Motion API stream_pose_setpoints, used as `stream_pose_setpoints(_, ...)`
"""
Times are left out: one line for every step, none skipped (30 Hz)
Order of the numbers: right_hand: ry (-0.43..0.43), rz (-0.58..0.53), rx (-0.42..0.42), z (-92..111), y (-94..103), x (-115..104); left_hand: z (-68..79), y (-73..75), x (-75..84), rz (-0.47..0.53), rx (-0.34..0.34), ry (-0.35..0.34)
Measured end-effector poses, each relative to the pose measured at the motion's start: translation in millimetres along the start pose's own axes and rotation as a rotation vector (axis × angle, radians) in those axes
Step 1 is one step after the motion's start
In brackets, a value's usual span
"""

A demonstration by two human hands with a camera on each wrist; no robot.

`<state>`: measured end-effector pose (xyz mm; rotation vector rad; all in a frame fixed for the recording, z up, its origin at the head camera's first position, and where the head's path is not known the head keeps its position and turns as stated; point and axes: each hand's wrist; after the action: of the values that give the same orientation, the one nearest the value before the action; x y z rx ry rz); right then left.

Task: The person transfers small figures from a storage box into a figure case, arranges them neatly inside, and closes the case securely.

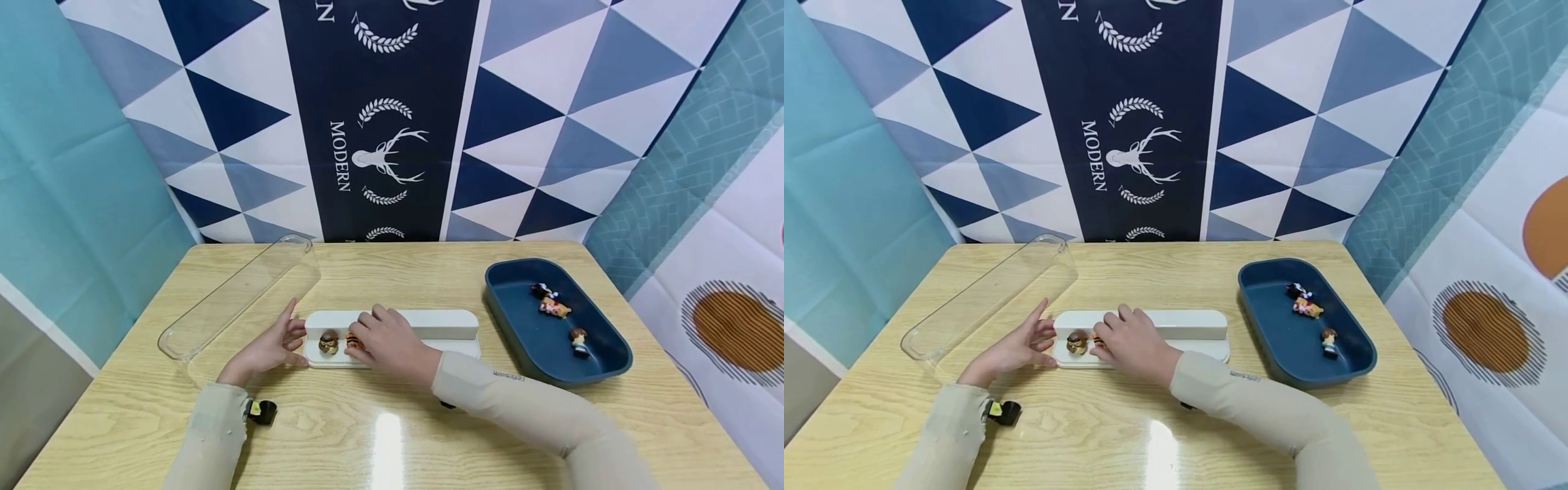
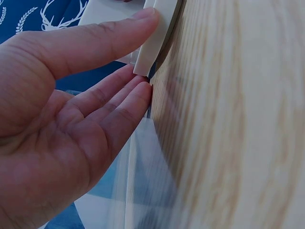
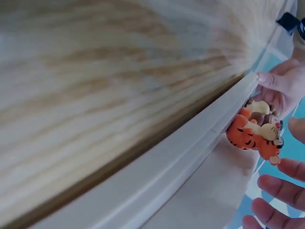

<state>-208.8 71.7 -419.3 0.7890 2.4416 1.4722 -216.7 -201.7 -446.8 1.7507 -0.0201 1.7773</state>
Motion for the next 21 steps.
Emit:
stream_pose_setpoints(0.007, 0.010, -0.014, 2, 2.2, 0, 0.1, 0.0, -0.1, 0.001, -0.005, -0.003)
stream_pose_setpoints(0.016, 0.022, -0.026, 4, 4.6, 0, 0.2, -0.1, -0.5, 0.005, -0.003, -0.001)
stream_pose_setpoints(0.023, 0.034, -0.037, 6, 7.1, -1, 0.2, -0.1, -0.9, 0.007, -0.001, 0.001)
stream_pose_setpoints(0.029, 0.044, -0.047, 8, 9.5, 0, 0.3, -0.1, -1.0, 0.007, -0.001, 0.001)
stream_pose_setpoints(0.033, 0.055, -0.060, 10, 12.0, 0, 0.4, -0.2, -1.0, 0.000, -0.002, -0.002)
stream_pose_setpoints(0.038, 0.069, -0.075, 12, 14.5, 1, 0.4, -0.4, -0.8, 0.000, -0.001, -0.003)
stream_pose_setpoints(0.042, 0.078, -0.089, 13, 16.9, 1, 1.0, -0.2, -0.7, -0.001, 0.001, -0.003)
stream_pose_setpoints(0.045, 0.084, -0.101, 15, 19.3, 1, 1.4, -0.1, -0.8, 0.000, 0.004, 0.000)
stream_pose_setpoints(0.049, 0.089, -0.113, 16, 21.5, 2, 1.6, -0.1, -1.0, 0.000, 0.004, 0.000)
stream_pose_setpoints(0.052, 0.090, -0.124, 18, 23.7, 3, 1.9, -0.1, -0.8, -0.005, 0.001, -0.003)
stream_pose_setpoints(0.055, 0.095, -0.135, 19, 25.9, 4, 2.0, 0.0, -1.0, -0.004, 0.000, -0.004)
stream_pose_setpoints(0.057, 0.093, -0.143, 21, 27.9, 5, 2.0, -0.1, -1.1, -0.002, 0.000, -0.004)
stream_pose_setpoints(0.056, 0.086, -0.149, 23, 29.8, 6, 1.9, -0.1, -1.2, -0.001, 0.001, -0.002)
stream_pose_setpoints(0.055, 0.082, -0.152, 24, 31.3, 8, 1.8, -0.1, -1.3, 0.001, 0.001, 0.000)
stream_pose_setpoints(0.052, 0.078, -0.155, 26, 33.0, 9, 1.5, 0.0, -1.5, 0.003, 0.001, 0.002)
stream_pose_setpoints(0.048, 0.076, -0.157, 28, 34.5, 10, 1.5, 0.2, -1.6, 0.000, 0.001, 0.002)
stream_pose_setpoints(0.044, 0.078, -0.160, 30, 35.7, 12, 1.3, 0.4, -1.8, 0.005, 0.004, 0.007)
stream_pose_setpoints(0.043, 0.078, -0.159, 32, 36.6, 13, 1.1, 0.5, -1.8, 0.007, 0.006, 0.010)
stream_pose_setpoints(0.041, 0.080, -0.159, 34, 38.0, 14, 0.7, 0.6, -2.0, 0.011, 0.010, 0.016)
stream_pose_setpoints(0.041, 0.084, -0.157, 37, 39.2, 16, 0.2, 0.6, -2.1, 0.009, 0.009, 0.016)
stream_pose_setpoints(0.041, 0.087, -0.156, 39, 40.5, 17, -0.3, 0.5, -2.1, 0.008, 0.008, 0.014)
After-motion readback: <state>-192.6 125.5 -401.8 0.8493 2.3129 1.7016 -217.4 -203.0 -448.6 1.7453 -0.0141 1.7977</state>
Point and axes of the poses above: each hand's wrist, its own z-axis away from the middle knuckle, its own y-axis out of the back of the hand, x = y × z, and after that the axes turned 10 degrees about -z, right-handed
